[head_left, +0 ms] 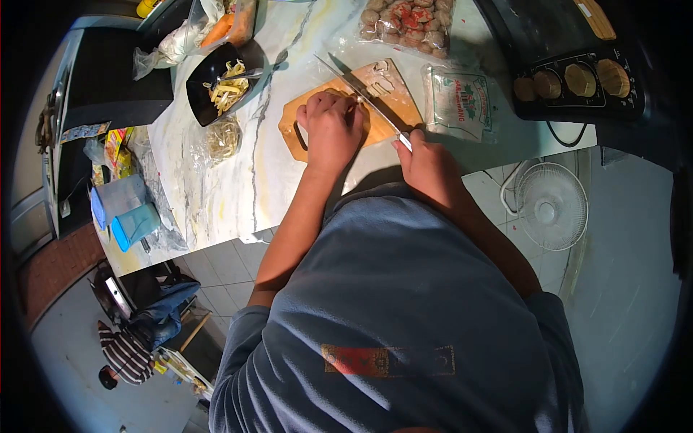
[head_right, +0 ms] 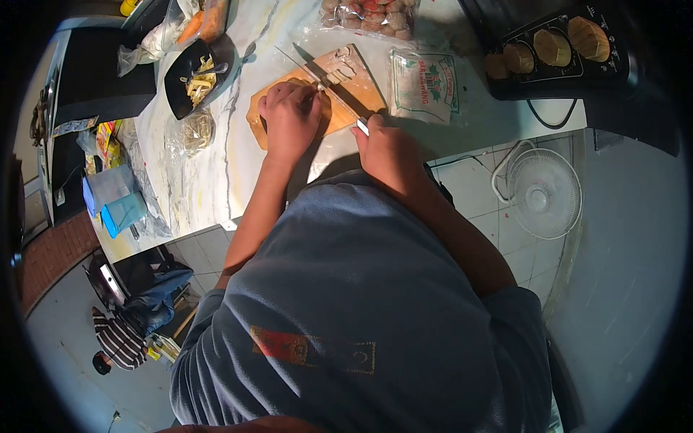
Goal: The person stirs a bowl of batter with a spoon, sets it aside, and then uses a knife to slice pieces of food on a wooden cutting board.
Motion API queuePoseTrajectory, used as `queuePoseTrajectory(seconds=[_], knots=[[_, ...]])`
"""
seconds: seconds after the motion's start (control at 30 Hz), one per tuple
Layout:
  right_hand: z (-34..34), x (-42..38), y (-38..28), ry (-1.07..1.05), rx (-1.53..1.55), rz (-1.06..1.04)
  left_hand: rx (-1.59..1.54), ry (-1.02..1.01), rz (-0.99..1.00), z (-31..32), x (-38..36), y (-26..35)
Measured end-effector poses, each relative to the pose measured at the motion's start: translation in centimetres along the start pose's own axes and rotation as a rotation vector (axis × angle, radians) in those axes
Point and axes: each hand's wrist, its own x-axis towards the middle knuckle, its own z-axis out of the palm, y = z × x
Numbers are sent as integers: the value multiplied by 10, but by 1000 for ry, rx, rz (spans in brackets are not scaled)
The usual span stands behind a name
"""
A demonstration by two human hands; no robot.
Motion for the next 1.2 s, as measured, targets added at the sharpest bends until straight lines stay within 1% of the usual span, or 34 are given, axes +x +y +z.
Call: queuePoseTrajectory(seconds=[0.07,0.13,0.33,0.53,0.87,0.93,1.2], knots=[[0,0,0,3,-3,-8,-22,40,25,0,0,0],[0,0,0,-14,-10,-1,20,-39,-22,-3,0,1],[2,0,-3,24,-40,-5,17,-8,1,-2,-1,1],[5,-1,-3,13,-39,16,20,-3,18,-2,-1,1],[4,3,-5,-32,-45,56,28,-15,13,-1,1,-1],[2,4,-8,-57,-66,93,32,-10,18,-1,1,0],[7,8,-2,-90,-58,92,26,6,17,-1,0,3]])
